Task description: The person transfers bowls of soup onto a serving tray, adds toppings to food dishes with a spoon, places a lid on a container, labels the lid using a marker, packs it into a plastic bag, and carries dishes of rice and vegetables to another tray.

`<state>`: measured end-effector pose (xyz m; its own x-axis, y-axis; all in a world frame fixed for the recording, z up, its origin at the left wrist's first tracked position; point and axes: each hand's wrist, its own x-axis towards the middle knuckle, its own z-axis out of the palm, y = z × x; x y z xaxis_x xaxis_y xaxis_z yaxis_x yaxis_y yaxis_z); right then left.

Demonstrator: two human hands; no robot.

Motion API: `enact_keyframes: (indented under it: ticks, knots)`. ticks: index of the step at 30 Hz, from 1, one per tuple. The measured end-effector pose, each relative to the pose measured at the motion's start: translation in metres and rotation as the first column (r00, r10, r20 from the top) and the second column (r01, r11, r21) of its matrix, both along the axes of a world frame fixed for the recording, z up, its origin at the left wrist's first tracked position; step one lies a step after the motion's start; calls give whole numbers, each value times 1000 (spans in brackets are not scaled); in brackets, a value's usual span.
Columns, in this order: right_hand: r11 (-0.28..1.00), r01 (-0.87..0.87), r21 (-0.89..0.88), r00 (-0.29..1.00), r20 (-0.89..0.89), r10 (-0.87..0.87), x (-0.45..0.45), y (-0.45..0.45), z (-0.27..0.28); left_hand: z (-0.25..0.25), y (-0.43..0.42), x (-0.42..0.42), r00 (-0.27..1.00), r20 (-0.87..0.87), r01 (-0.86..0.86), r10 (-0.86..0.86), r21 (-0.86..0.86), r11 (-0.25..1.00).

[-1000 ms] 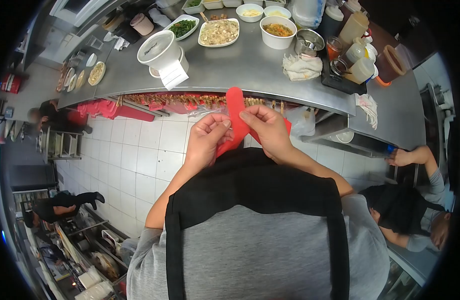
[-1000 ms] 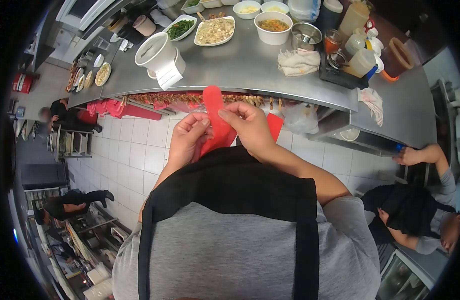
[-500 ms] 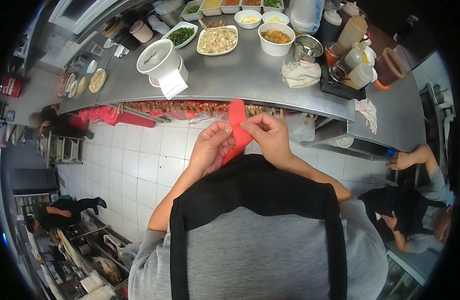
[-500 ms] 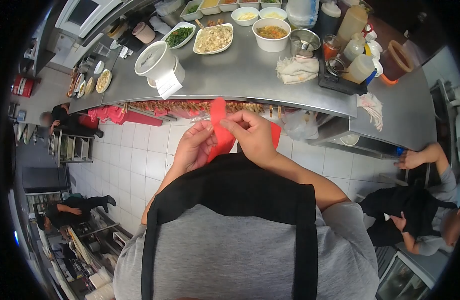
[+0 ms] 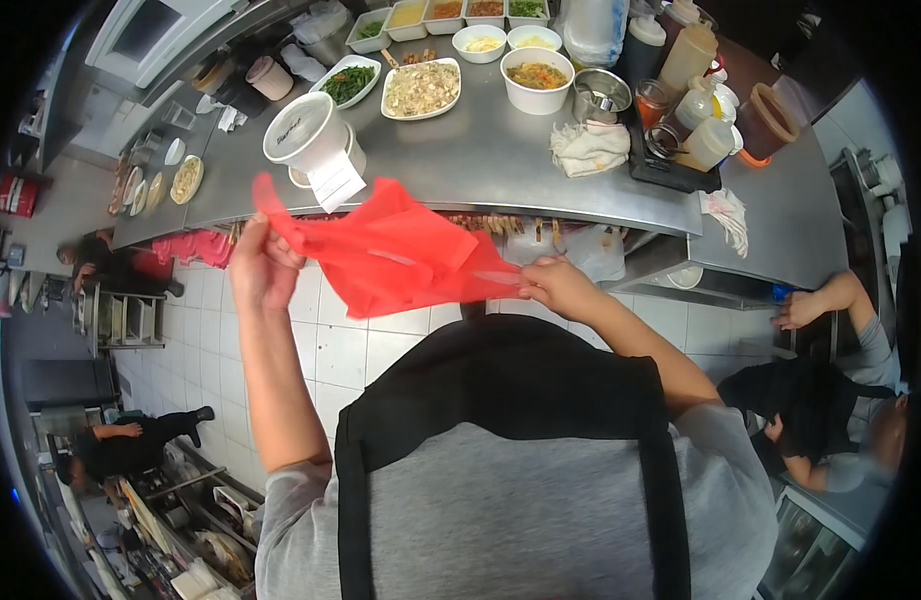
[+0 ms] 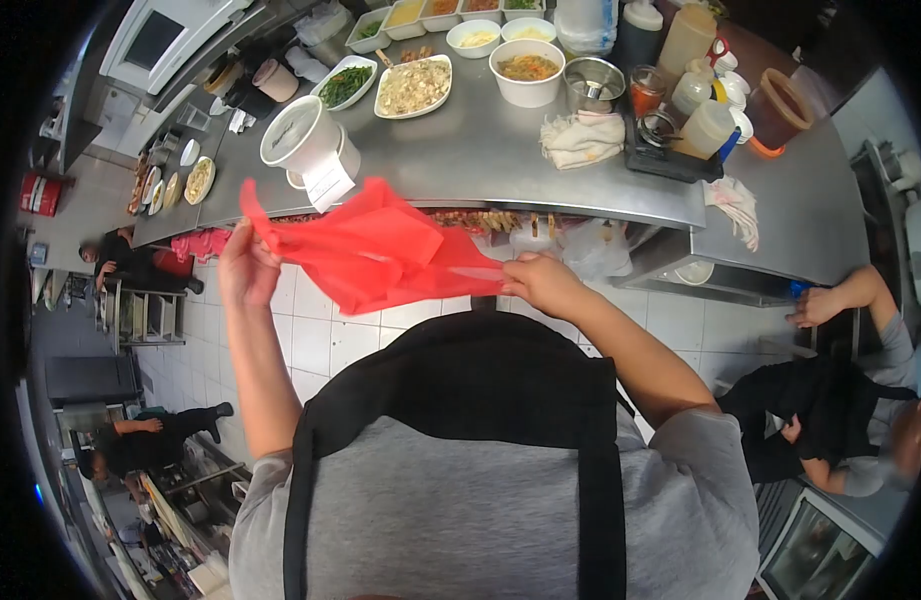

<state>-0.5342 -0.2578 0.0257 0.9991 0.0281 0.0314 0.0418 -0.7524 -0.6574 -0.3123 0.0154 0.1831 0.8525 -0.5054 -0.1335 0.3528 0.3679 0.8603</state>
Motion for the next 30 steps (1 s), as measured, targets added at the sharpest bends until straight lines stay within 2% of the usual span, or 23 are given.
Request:
enact_keyframes:
  ticks: [1,3,5,6,8,10,11,12,13,15,16,17,18,19,20,21,22,23,25,26,27,28,30]
  knots:
    - [997,49,57,991,125,-56,-1,-1,6,2,2,2,997,56,51,-51,4,999]
    - [972,123,199,917,351,-188,-8,6,36,-13,-10,-6,993,120,-10,2,66,998]
    - [934,153,322,723,608,-328,3,20,87,-15,-45,-37,970,236,-103,55,195,975]
    - [911,151,383,592,704,-393,11,28,102,-25,-57,-47,949,313,-47,-27,226,973]
    - [968,202,148,590,771,-240,38,45,114,-16,-82,-80,920,358,34,-159,332,943]
    - [969,195,150,680,692,-244,50,47,109,-4,-86,-99,880,381,119,-283,399,909]
    - [946,175,273,761,572,-306,55,48,92,-4,-84,-109,644,711,-136,-284,471,872]
    - [905,167,391,831,439,-343,59,48,91,-5,-83,-109,469,817,-285,-337,501,817]
    - [833,179,523,829,376,-415,59,48,90,-7,-81,-109,281,880,-455,-384,474,753]
    - [767,161,621,866,284,-412,53,54,90,-35,-65,-98,303,806,-565,-508,581,585]
    - [725,155,671,884,234,-405,50,58,90,-51,-56,-88,280,810,-590,-514,568,574]
    - [775,152,613,915,209,-345,46,64,89,-70,-48,-74,256,815,-615,-520,552,563]
    - [881,163,444,907,284,-311,43,68,91,-84,-43,-65,231,821,-640,-522,533,554]
    - [950,178,256,898,353,-263,40,71,94,-88,-41,-64,658,634,-288,-406,710,643]
    - [980,192,58,889,412,-199,39,72,95,-92,-39,-64,750,560,-158,-351,668,727]
    - [976,208,60,911,352,-216,44,64,93,-90,-39,-70,831,467,-42,-303,596,802]
    - [956,291,38,877,388,-283,54,52,81,-87,-39,-77,895,362,53,-261,496,867]
    - [930,366,22,837,429,-340,64,38,66,-73,-45,-89,868,398,93,-296,455,886]
    - [844,514,155,710,474,-520,80,12,56,-68,-44,-97,811,446,67,-379,573,817]
    - [831,547,99,685,518,-513,80,2,61,-58,-44,-103,873,329,145,-360,530,836]
    - [828,558,45,665,573,-479,77,-4,70,-36,-46,-109,834,382,20,-399,701,713]
    - [822,568,26,636,620,-459,73,7,84,-48,-45,-106,810,471,-69,-348,667,742]
    - [882,471,-29,691,633,-348,60,37,102,-62,-45,-101,838,472,-114,-274,642,758]
